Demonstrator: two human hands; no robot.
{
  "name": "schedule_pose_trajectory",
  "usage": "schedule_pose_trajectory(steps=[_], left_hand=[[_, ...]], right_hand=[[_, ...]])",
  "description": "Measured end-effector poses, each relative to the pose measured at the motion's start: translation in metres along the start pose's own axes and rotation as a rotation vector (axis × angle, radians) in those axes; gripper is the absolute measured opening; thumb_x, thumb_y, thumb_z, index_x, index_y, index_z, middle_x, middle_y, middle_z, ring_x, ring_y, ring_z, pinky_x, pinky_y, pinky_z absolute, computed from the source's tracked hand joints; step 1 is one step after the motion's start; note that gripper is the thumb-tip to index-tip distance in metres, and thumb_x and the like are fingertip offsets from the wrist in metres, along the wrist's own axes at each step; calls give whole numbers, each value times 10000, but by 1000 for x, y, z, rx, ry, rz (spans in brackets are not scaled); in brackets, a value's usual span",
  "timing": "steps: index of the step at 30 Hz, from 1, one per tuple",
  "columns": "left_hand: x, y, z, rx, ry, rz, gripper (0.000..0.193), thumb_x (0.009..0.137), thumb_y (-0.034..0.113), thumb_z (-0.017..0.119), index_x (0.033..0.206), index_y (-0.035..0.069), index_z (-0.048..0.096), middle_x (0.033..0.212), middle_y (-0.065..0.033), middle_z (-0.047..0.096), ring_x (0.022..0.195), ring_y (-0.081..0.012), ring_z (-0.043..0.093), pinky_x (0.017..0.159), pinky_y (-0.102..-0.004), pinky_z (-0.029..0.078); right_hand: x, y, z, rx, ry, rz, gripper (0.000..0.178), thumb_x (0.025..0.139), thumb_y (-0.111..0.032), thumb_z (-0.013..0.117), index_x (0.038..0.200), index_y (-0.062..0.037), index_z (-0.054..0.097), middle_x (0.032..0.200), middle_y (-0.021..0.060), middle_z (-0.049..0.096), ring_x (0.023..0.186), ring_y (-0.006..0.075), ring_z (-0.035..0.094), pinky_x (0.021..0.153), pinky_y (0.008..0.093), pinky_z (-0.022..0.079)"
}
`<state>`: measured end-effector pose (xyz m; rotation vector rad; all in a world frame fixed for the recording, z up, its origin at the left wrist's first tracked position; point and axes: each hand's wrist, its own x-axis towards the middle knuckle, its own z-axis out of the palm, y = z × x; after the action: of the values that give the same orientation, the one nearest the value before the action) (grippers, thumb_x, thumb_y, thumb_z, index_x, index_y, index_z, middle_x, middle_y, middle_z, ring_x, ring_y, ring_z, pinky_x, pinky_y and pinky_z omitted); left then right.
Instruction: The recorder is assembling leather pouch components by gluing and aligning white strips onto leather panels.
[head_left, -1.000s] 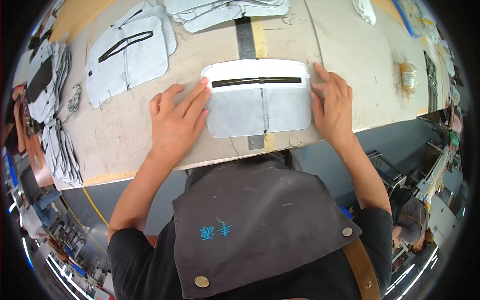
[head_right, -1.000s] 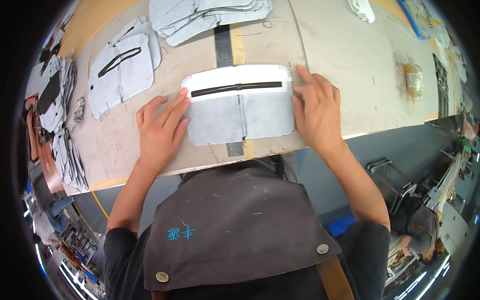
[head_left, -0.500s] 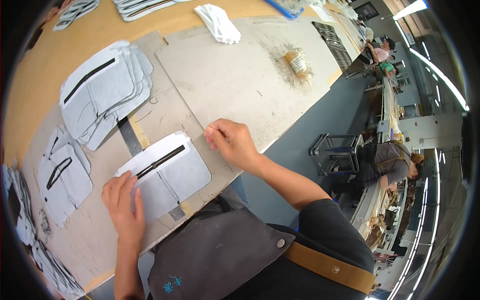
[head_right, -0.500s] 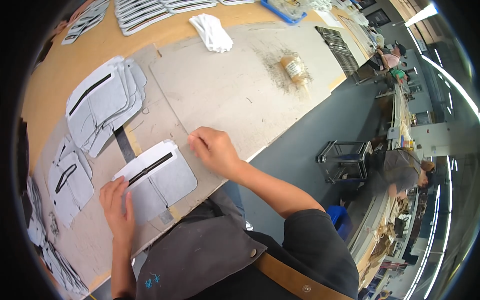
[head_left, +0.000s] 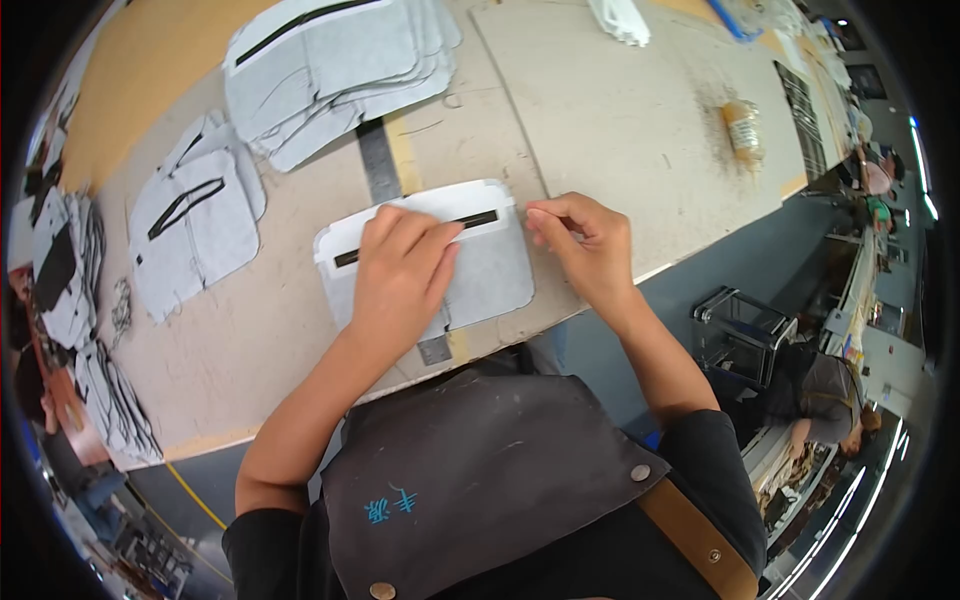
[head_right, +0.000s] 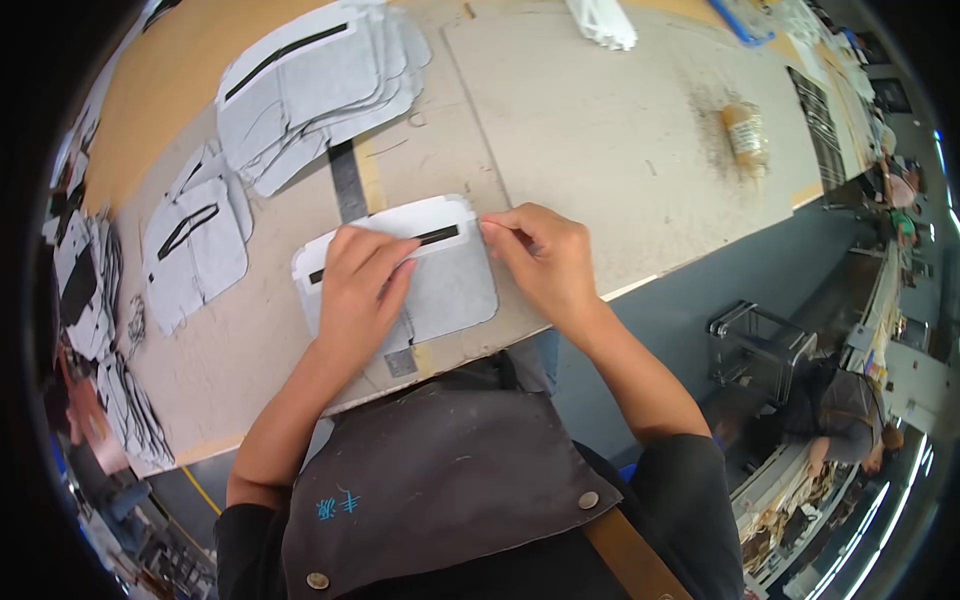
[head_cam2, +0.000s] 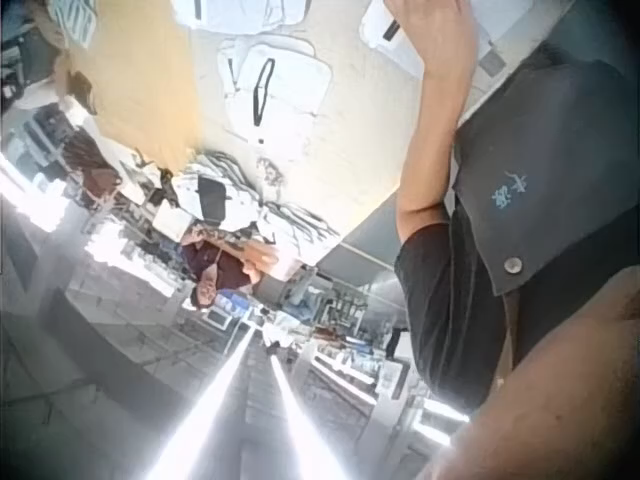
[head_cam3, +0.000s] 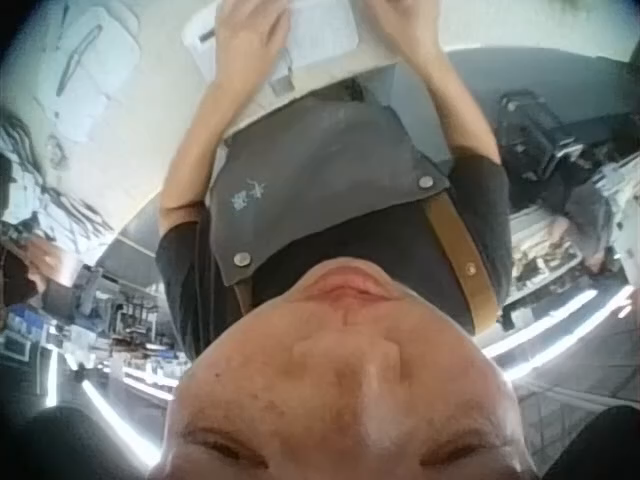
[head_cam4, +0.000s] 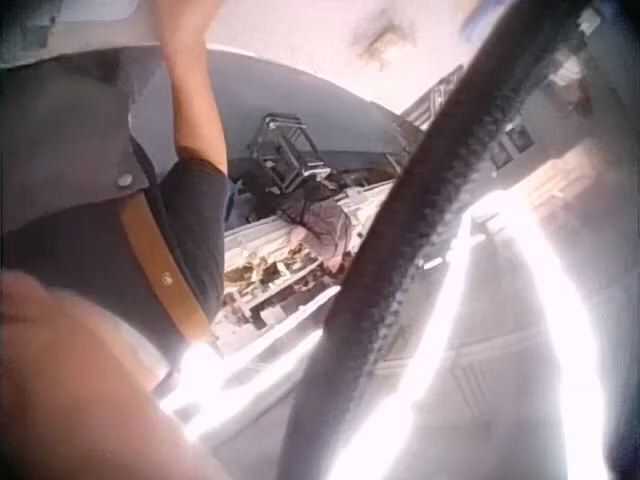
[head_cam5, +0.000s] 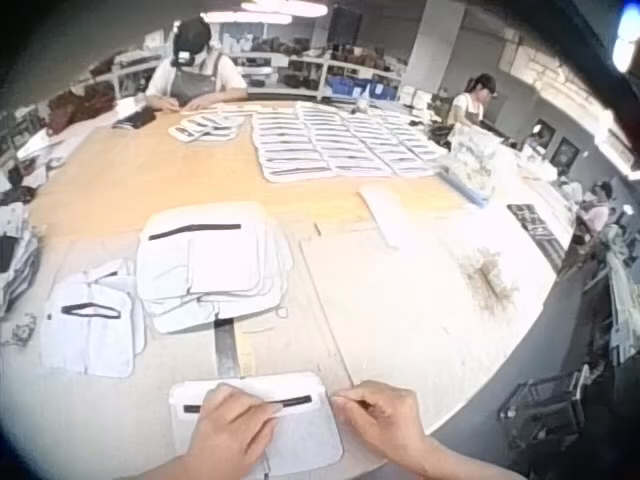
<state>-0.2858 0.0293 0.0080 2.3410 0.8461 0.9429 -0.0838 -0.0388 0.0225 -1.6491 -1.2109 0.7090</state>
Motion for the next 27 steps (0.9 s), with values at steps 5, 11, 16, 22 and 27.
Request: schedule_pose_trajectory(steps=[5,11,16,22,27], left_hand=[[4,-3,13,-13,9,24,176,699,25,730,860,36,660,786,-33,538,801,-231,481,713,-355,393],[4,-6,16,-13,18,26,155,691,44,746,810,50,647,772,-27,522,789,-229,472,707,-349,379],[4,-5,16,-20,14,-1,148,689,50,748,788,60,639,768,-22,525,792,-229,473,714,-353,377],[4,-6,17,-18,13,-20,153,681,51,752,782,68,638,763,-20,532,799,-226,479,717,-352,376],[-1,-7,2,-74,66,-85,171,666,46,762,793,73,651,774,-23,558,812,-225,492,713,-348,379]], right_hand=[[-4,-3,1,-169,-83,30,88,862,-60,683,796,-1,680,732,28,636,608,53,548,545,184,422],[1,-5,16,-213,-66,-172,88,794,-37,726,774,-4,647,700,71,604,547,136,562,505,251,446],[3,-11,24,-243,-77,-134,98,760,-8,722,820,-11,645,752,73,612,581,156,588,529,273,477],[7,-12,29,-355,-85,-104,177,736,-14,735,865,-18,614,777,78,616,596,163,596,540,280,486],[7,-15,25,-314,-102,43,180,760,-16,720,909,-17,617,780,78,609,629,152,592,561,269,485]])
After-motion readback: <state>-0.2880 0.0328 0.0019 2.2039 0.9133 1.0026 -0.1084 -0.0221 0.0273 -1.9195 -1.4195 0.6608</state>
